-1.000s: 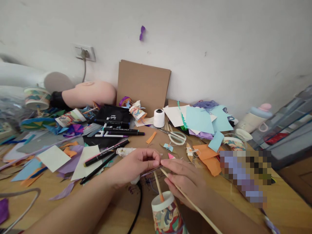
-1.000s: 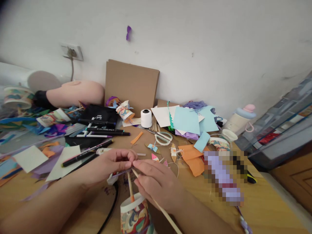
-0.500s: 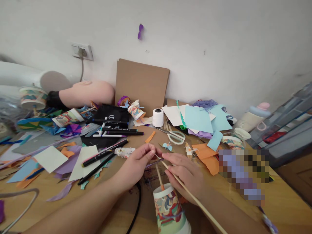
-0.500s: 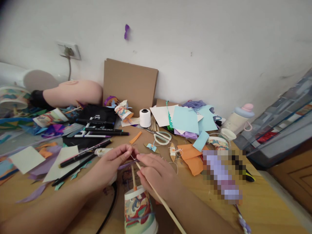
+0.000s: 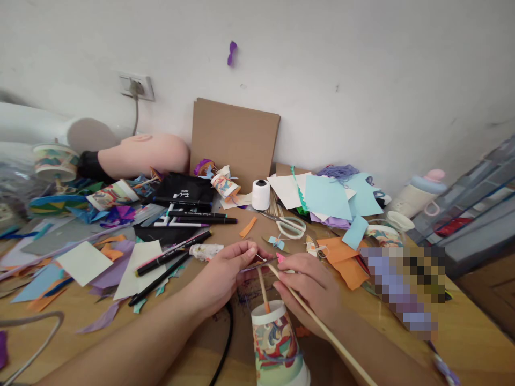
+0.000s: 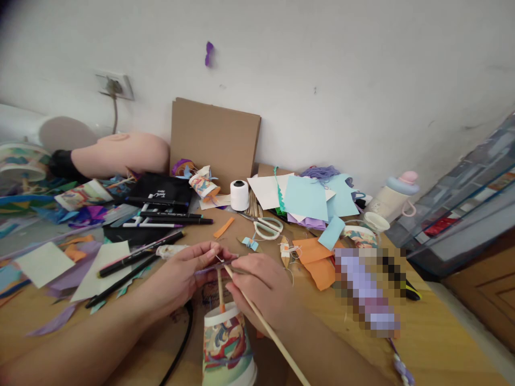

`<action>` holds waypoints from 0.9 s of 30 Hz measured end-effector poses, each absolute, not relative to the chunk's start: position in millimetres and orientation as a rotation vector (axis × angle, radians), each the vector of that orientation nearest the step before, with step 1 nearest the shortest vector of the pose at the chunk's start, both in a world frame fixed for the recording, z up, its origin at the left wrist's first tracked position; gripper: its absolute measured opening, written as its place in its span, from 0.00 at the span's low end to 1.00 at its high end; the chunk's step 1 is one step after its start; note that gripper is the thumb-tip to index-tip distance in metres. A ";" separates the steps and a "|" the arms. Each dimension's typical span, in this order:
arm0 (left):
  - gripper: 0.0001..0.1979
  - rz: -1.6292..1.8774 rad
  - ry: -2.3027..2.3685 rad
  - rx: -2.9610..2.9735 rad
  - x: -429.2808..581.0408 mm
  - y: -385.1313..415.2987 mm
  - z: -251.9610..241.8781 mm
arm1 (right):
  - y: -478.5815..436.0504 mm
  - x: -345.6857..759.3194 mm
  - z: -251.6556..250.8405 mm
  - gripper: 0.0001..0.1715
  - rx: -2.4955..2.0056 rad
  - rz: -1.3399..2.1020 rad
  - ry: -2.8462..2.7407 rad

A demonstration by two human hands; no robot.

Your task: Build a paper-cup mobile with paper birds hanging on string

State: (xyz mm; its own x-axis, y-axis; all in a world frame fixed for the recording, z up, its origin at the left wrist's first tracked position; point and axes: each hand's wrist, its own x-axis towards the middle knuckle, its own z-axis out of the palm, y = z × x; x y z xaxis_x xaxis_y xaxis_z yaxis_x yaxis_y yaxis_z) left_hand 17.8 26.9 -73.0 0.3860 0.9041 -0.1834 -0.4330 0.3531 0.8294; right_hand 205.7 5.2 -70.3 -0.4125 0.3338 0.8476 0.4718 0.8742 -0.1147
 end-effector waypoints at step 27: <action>0.11 0.923 0.807 1.191 14.3 29.7 -89.0 | -0.8 205.5 -66.9 0.12 -0.628 -0.034 -2.051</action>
